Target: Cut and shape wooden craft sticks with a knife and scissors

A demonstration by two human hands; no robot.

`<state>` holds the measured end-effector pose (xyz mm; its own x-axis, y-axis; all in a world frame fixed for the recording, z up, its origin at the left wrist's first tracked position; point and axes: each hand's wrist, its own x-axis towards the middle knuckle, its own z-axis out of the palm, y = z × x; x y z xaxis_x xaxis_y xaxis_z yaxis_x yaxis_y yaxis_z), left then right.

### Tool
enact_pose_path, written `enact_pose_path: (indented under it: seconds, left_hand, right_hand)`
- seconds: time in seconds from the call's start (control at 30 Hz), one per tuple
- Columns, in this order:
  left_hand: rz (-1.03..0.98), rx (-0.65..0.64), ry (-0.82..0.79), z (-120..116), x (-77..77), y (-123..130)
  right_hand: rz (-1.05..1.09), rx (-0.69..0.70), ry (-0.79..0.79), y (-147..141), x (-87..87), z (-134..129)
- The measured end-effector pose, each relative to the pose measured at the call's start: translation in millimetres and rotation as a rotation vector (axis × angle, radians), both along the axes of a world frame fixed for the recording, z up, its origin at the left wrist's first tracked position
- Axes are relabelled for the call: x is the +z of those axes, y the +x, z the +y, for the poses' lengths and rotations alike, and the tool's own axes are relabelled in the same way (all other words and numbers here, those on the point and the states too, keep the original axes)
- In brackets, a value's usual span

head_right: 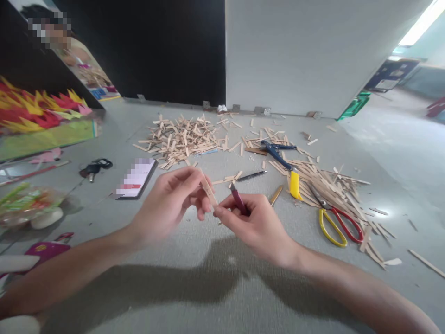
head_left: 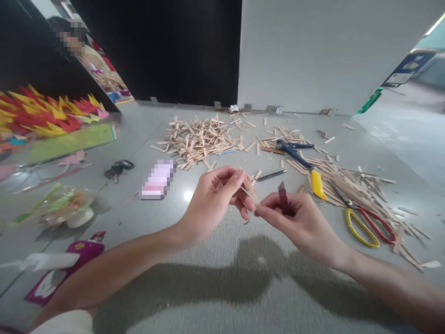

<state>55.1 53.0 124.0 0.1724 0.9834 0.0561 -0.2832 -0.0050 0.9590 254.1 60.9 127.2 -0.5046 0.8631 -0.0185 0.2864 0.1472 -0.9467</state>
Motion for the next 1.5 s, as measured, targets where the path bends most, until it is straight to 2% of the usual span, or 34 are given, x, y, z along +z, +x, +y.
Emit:
enact_pose_path:
  seconds: [0.17,0.43,0.8,1.23,1.5]
  left_hand:
    - [-0.068,-0.027,0.066,-5.3,13.5,3.7]
    - [0.022,-0.070,0.089,-19.1,20.1,3.9]
    - [0.030,-0.114,0.087,-24.4,20.5,5.7]
    - [-0.063,-0.179,0.058,-22.4,19.2,6.7]
    - [-0.022,-0.191,0.066,-21.0,16.9,4.7]
  right_hand:
    - [0.080,-0.046,0.067,-5.3,14.3,-6.9]
    - [0.099,-0.089,0.105,-4.9,14.0,-17.4]
    - [0.065,-0.121,0.180,-2.3,15.4,-21.2]
    - [0.079,-0.106,0.199,-1.7,11.3,-20.6]
    - [0.062,-0.086,0.171,0.3,11.3,-19.0]
